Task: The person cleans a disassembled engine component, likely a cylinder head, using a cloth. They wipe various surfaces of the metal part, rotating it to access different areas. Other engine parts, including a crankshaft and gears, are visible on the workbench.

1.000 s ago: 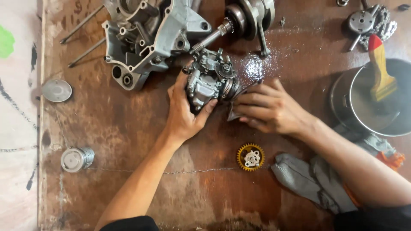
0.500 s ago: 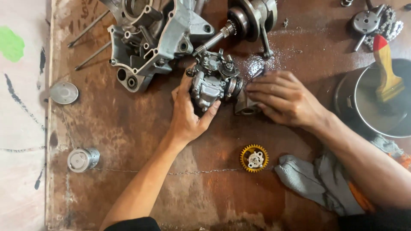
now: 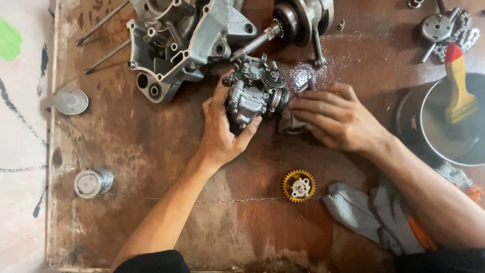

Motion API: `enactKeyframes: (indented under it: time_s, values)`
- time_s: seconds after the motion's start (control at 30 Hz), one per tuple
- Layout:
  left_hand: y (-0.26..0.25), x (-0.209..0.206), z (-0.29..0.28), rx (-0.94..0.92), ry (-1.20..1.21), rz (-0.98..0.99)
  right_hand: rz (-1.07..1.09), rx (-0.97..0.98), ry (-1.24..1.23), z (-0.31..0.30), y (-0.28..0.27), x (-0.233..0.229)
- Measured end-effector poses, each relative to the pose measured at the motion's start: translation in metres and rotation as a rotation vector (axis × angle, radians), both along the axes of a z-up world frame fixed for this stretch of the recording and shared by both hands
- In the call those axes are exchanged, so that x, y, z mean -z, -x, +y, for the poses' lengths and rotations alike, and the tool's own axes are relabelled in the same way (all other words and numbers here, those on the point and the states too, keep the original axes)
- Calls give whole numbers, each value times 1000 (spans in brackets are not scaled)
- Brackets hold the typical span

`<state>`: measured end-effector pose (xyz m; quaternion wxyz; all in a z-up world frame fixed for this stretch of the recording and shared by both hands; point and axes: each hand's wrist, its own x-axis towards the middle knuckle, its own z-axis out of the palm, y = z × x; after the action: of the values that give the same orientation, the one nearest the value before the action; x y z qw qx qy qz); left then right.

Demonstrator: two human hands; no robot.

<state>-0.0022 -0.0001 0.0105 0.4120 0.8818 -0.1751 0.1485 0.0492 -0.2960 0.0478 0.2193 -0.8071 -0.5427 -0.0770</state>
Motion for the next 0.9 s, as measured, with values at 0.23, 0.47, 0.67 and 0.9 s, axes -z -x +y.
enactKeyframes:
  time_s: [0.23, 0.47, 0.67, 0.9]
  values:
    - [-1, -1, -2, -19, 20, -16, 22, -2, -30, 0, -3, 6]
    - [-1, 0, -3, -20, 49, -40, 87, 50, -167, 2, 6, 27]
    - [-4, -4, -5, -12, 30, -57, 100, -125, -84, 5, 9, -3]
    - [-5, 1, -5, 13, 104, -24, 109, -144, -164, 5, 3, 15]
